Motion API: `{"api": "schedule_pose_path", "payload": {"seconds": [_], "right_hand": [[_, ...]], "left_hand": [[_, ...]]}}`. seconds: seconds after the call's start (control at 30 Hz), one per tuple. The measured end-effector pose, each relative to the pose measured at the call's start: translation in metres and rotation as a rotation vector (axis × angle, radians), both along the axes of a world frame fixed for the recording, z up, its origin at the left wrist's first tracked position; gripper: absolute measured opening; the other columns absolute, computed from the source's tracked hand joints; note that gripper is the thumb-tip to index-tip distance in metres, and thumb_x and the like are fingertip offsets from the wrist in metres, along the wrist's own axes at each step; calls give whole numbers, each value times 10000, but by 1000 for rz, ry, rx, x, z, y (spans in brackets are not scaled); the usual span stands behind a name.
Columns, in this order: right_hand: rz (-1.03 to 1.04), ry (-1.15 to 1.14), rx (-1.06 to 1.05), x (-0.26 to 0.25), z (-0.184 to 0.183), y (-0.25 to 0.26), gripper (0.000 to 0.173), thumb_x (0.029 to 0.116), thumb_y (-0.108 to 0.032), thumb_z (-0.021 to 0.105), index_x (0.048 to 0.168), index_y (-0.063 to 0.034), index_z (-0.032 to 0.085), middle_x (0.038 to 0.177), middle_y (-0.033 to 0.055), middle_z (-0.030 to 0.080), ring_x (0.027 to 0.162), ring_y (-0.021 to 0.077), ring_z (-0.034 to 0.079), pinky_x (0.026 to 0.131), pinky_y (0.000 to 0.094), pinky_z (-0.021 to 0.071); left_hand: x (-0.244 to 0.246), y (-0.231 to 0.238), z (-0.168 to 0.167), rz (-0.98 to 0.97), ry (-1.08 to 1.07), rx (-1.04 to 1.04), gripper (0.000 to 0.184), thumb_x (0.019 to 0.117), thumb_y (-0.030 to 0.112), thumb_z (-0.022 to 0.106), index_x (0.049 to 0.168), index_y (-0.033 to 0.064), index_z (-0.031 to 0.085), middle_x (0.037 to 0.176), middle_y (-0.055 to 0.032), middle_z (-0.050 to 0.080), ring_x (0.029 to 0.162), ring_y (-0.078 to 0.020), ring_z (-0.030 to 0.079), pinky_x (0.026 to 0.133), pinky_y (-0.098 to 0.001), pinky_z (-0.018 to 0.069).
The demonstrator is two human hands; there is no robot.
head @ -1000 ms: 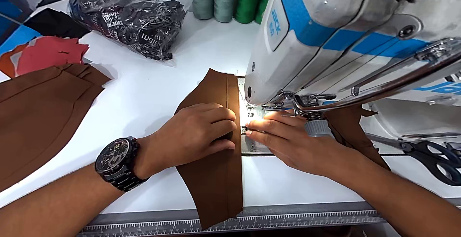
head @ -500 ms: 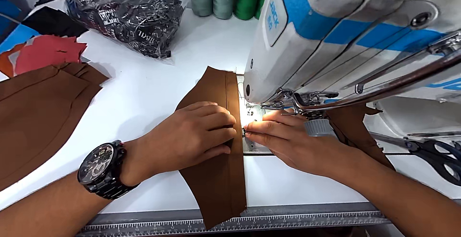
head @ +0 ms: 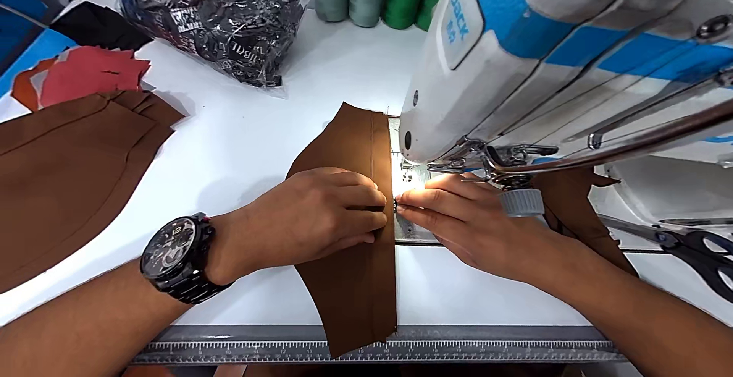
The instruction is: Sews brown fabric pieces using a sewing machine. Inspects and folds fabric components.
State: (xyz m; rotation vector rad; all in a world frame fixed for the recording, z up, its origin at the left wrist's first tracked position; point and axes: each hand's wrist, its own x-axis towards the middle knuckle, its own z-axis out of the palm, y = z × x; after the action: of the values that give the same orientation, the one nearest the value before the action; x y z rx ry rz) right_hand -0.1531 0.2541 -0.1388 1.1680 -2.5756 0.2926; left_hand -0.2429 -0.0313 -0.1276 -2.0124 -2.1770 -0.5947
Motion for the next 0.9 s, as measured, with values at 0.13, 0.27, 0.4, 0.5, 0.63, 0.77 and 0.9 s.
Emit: {"api": "schedule_pose_path", "payload": {"seconds": [0.13, 0.27, 0.4, 0.5, 0.63, 0.77, 0.9], "right_hand": [[-8, -3, 1, 2, 2, 0, 335, 1010, -112, 513, 1271, -152, 719, 1312, 12, 674, 1186, 207, 614, 999, 366, 502], [4, -9, -20, -2, 1, -3, 333, 1022, -118, 485, 1263, -146, 713, 1312, 29, 674, 1155, 204, 609, 984, 354, 476], [-29, -16, -15, 0, -3, 1, 337, 1039, -145, 472, 1281, -181, 704, 1315, 15, 670, 1142, 204, 602, 951, 363, 465], [-36, -17, -11, 0, -2, 1, 333, 1041, -149, 477, 1281, -184, 705, 1319, 11, 670, 1145, 195, 600, 943, 357, 457], [-13, -7, -13, 0, 1, -1, 319, 1031, -140, 484, 1230, -154, 734, 1292, 32, 687, 1141, 196, 610, 962, 345, 456], [-11, -24, 13, 3, 7, 1, 310, 1015, -145, 510, 1225, -152, 738, 1294, 15, 694, 1182, 186, 623, 1038, 328, 474], [-13, -36, -24, 3, 2, 2, 310, 1021, -126, 528, 1251, -160, 733, 1299, 10, 693, 1202, 198, 626, 1019, 356, 502]], "left_hand": [[1, 3, 1, 12, 9, -31, 296, 1038, 317, 547, 1156, 162, 769, 1221, -16, 715, 1232, -196, 632, 1053, -360, 512], [4, 3, 2, 20, -19, -50, 266, 1029, 287, 567, 1098, 149, 783, 1159, -22, 720, 1178, -206, 641, 953, -363, 529], [5, 5, 0, 22, -12, -36, 248, 1022, 262, 573, 1041, 132, 784, 1096, -20, 722, 1123, -200, 648, 900, -354, 524], [5, 5, -1, 17, 1, -41, 259, 1033, 267, 560, 1048, 135, 782, 1093, -20, 718, 1127, -199, 644, 912, -349, 520], [4, 4, 1, 6, -14, -36, 246, 1022, 256, 570, 1032, 130, 782, 1100, -26, 710, 1131, -203, 645, 936, -354, 525], [4, 3, 1, 16, -34, -20, 271, 1030, 260, 550, 1087, 136, 784, 1171, -37, 722, 1184, -210, 648, 1001, -364, 529], [4, 2, 1, 25, -46, 0, 278, 1037, 276, 540, 1080, 170, 794, 1178, -34, 716, 1208, -210, 640, 1037, -363, 525]]}}
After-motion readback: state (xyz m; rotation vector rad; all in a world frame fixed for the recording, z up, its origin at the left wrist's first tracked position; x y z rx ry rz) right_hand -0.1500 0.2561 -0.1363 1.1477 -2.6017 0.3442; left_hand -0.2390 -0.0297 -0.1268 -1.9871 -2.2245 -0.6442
